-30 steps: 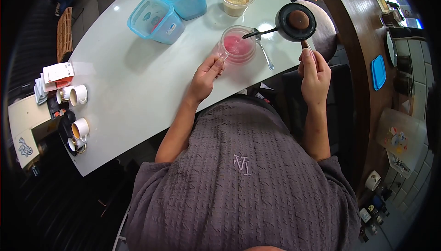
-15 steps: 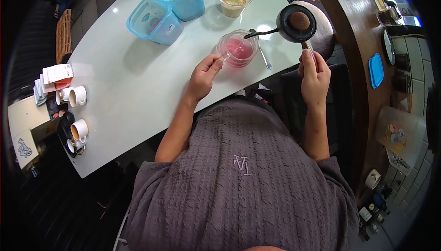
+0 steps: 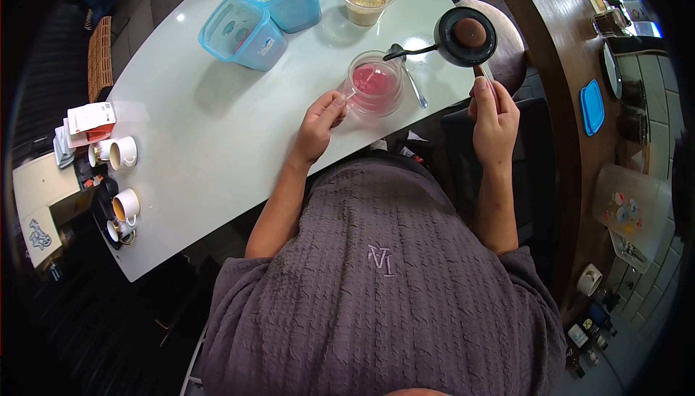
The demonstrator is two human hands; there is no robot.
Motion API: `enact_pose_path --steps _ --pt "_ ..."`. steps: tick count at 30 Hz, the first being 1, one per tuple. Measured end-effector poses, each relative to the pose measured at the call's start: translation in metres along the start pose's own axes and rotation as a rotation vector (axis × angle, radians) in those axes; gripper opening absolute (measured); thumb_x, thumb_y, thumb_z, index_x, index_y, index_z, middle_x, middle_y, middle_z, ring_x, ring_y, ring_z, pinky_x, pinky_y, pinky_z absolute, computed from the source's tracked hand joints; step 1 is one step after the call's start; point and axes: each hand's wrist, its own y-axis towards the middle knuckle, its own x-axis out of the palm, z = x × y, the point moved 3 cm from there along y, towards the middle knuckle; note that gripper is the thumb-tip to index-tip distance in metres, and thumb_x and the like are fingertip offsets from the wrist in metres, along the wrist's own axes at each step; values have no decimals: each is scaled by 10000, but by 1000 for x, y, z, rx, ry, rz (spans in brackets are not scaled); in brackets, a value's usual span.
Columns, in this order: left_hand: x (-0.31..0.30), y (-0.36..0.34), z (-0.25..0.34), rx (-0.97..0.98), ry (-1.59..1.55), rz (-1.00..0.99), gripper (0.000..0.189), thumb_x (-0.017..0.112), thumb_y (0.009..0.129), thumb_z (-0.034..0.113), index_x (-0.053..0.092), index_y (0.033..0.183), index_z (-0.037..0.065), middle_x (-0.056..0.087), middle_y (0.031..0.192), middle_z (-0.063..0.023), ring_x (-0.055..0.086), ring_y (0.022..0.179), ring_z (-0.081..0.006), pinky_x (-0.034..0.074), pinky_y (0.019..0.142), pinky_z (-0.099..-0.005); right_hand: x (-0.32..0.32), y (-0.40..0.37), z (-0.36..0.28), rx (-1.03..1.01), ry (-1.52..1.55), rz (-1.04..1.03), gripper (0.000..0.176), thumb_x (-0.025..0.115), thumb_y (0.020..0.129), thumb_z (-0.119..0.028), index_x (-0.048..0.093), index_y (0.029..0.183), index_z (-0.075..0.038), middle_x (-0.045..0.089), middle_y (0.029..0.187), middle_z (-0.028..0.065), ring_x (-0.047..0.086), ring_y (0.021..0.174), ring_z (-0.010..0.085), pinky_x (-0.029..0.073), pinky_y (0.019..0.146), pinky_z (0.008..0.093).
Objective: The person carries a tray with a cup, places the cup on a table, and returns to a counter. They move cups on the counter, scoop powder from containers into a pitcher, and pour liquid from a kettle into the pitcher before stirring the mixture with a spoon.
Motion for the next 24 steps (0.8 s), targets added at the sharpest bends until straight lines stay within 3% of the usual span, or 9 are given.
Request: enact_pose_path --steps 8,10,13,24 --pt "-2 7 7 41 101 71 217 419 970 208 480 811 74 367 712 63 308 651 -35 273 611 -186 0 -3 1 7 28 -2 293 521 948 -236 550 776 -1 433 603 -42 363 534 30 274 484 196" --pt "-1 12 6 34 90 54 216 420 969 209 483 814 72 366 712 63 309 654 -33 275 614 -184 -1 -3 4 12 33 15 323 579 912 -285 613 884 34 494 622 -35 419 558 23 310 494 192" --pt "4 14 5 28 96 31 216 423 968 211 488 819 70 366 713 63 311 661 -34 280 621 -183 3 -4 0 22 19 12 290 530 943 -243 564 796 5 437 605 -41 372 538 28 277 485 193" --pt "-4 11 2 30 178 30 223 425 965 216 485 806 72 374 718 56 328 675 -48 292 632 -192 2 -4 5 25 11 25 300 525 947 -241 547 765 -3 422 591 -44 353 527 28 263 479 197"
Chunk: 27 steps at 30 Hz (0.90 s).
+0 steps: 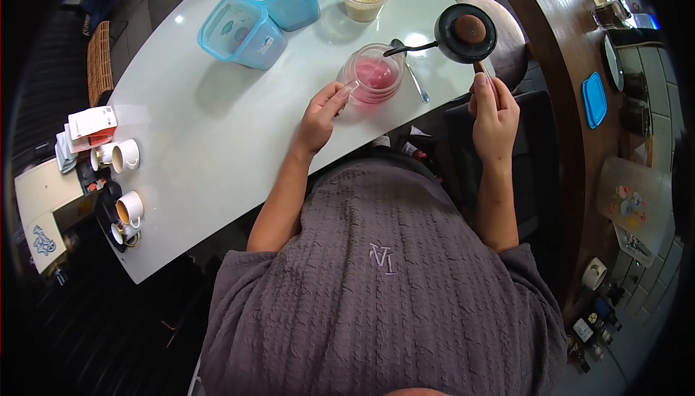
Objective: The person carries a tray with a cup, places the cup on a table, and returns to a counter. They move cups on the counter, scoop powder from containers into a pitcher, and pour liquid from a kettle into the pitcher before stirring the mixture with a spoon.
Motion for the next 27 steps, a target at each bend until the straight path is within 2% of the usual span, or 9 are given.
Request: enact_pose_path --steps 5,7,10,20,22,27 --pt "3 3 -3 -15 -100 -10 221 419 965 226 479 812 80 381 715 53 336 665 -53 291 624 -194 1 -1 1 9 10 5 298 526 946 -238 542 760 -6 414 589 -46 346 526 25 258 477 196" --pt "4 4 -3 -23 -92 -10 221 416 966 226 475 810 82 380 714 52 336 664 -54 290 624 -195 -1 -1 4 24 47 -10 312 575 916 -277 610 873 30 485 619 -39 406 552 20 299 487 190" --pt "2 5 -5 -32 -82 -12 225 411 968 226 465 801 85 377 713 50 335 663 -54 289 622 -195 0 0 3 9 46 3 304 574 918 -269 609 879 30 488 624 -40 408 552 20 300 487 189" --pt "2 9 0 -38 -62 -23 230 418 970 235 474 806 84 382 713 53 340 665 -46 292 621 -191 -1 1 3 9 57 13 301 575 918 -263 609 881 34 484 629 -44 403 556 16 297 486 188" --pt "2 10 -1 -37 -61 -27 227 419 970 235 481 812 84 384 713 54 341 665 -45 292 620 -189 1 1 0 -3 7 28 284 532 941 -243 563 800 2 449 610 -43 375 537 23 274 483 189" --pt "1 11 -3 -35 -66 -25 223 422 969 234 490 819 83 384 710 58 341 660 -44 292 618 -187 2 2 -2 -4 11 27 289 532 942 -246 563 796 2 444 598 -45 371 531 22 271 478 190"
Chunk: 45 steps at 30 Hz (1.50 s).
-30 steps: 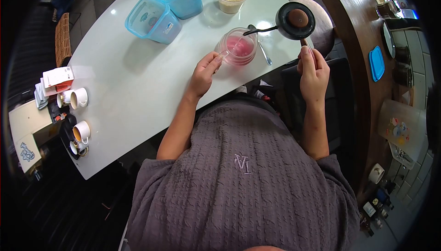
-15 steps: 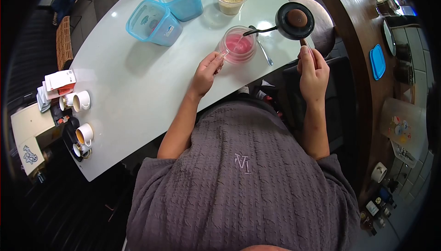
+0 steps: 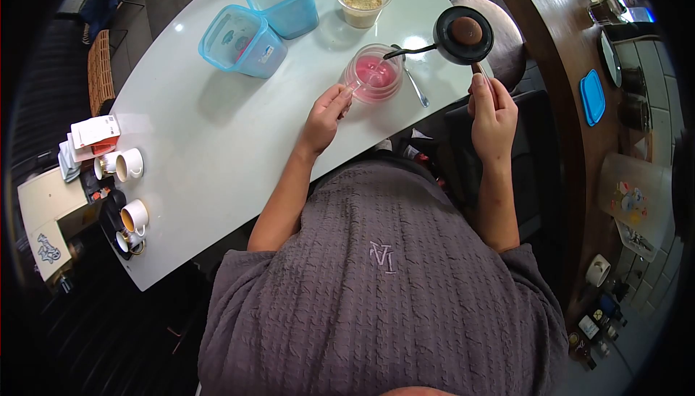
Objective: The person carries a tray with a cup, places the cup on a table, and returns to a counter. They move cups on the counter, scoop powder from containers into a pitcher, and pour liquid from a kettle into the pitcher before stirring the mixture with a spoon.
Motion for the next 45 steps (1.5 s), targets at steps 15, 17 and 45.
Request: enact_pose_path --steps 15,17,45 --pt "3 0 -2 30 14 19 228 432 975 233 497 836 64 397 717 46 354 675 -53 314 640 -191 0 9 17 148 230 -37 290 506 950 -256 523 775 -24 359 565 -62 303 491 32 229 458 210" --pt "4 -1 -2 38 23 37 231 435 974 234 496 835 60 398 716 45 358 677 -55 316 639 -193 -2 13 26 206 317 -47 289 494 953 -262 507 776 -34 328 559 -67 282 481 36 218 454 216" --pt "6 -9 -3 74 37 190 210 424 973 208 449 818 68 388 739 9 373 710 -102 326 687 -235 -5 47 122 344 353 -78 343 466 959 -331 527 798 -34 320 551 -46 270 457 60 217 450 236"
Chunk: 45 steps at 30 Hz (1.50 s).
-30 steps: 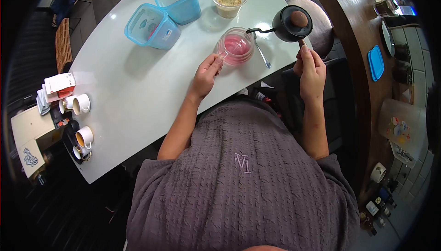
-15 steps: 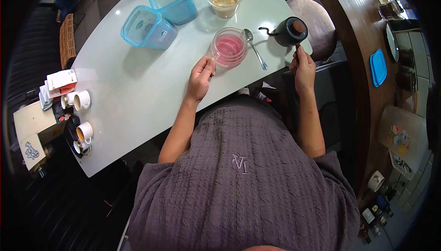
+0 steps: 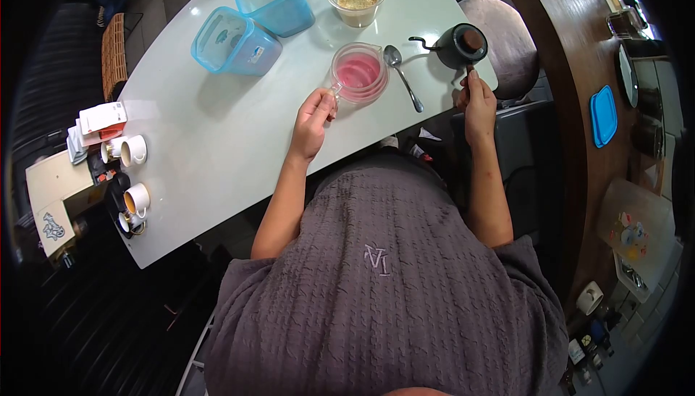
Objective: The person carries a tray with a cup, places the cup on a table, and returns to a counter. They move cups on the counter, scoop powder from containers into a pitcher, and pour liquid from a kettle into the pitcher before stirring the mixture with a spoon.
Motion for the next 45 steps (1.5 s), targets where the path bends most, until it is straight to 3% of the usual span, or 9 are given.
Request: enact_pose_path --steps 8,10,12,17,31,34,37,40,45 --pt "-6 2 3 0 43 -25 216 441 967 238 500 856 62 428 729 31 392 696 -72 335 674 -212 -17 -17 6 78 232 69 600 255 966 -538 553 980 -18 335 560 -55 287 465 56 216 449 215" --pt "-7 2 4 1 55 -48 211 440 968 229 502 860 59 428 731 31 391 695 -71 336 674 -211 -29 -26 21 104 120 363 529 325 973 -485 576 960 -20 369 580 -52 310 492 43 230 452 216" --pt "-9 2 7 3 68 -66 206 439 969 221 503 863 56 429 732 30 391 694 -70 337 673 -209 -24 -33 38 -246 -297 308 214 572 896 -210 619 802 -23 478 611 -12 383 526 62 303 477 225" --pt "-11 3 13 -16 125 -94 213 435 971 237 474 845 71 434 747 17 385 699 -79 326 671 -217 40 -52 7 -556 -769 161 248 752 718 -228 646 843 -42 559 711 75 523 635 202 431 612 340" --pt "-17 6 12 -54 135 -146 220 453 968 239 510 853 60 452 750 41 398 704 -57 360 673 -200 52 -54 1 -355 -1282 24 204 583 850 -193 577 793 3 605 759 188 590 713 383 463 660 460" --pt "-17 7 13 -60 138 -153 226 452 969 242 509 845 62 453 748 40 400 703 -57 362 673 -199 49 -71 -30 -311 -1106 140 185 582 865 -171 589 823 9 621 723 176 616 643 343 481 604 415" --pt "-17 7 13 -58 142 -157 230 451 970 241 507 838 61 453 744 38 403 702 -58 365 674 -200 50 -90 -69 -461 -718 255 147 602 881 -107 621 933 29 644 722 106 613 613 120 468 583 237" --pt "-17 6 13 -54 144 -158 217 442 974 231 509 858 60 463 756 30 417 708 -63 369 682 -207 52 -89 -78 -648 -176 236 135 571 898 -53 617 945 65 641 777 65 582 651 78 459 585 209" --pt "-18 6 12 -44 147 -143 209 444 974 226 531 910 47 504 797 16 452 731 -72 390 700 -214 86 -77 -92 -766 -170 65 121 571 887 -22 631 943 68 632 754 71 580 649 80 454 582 205"
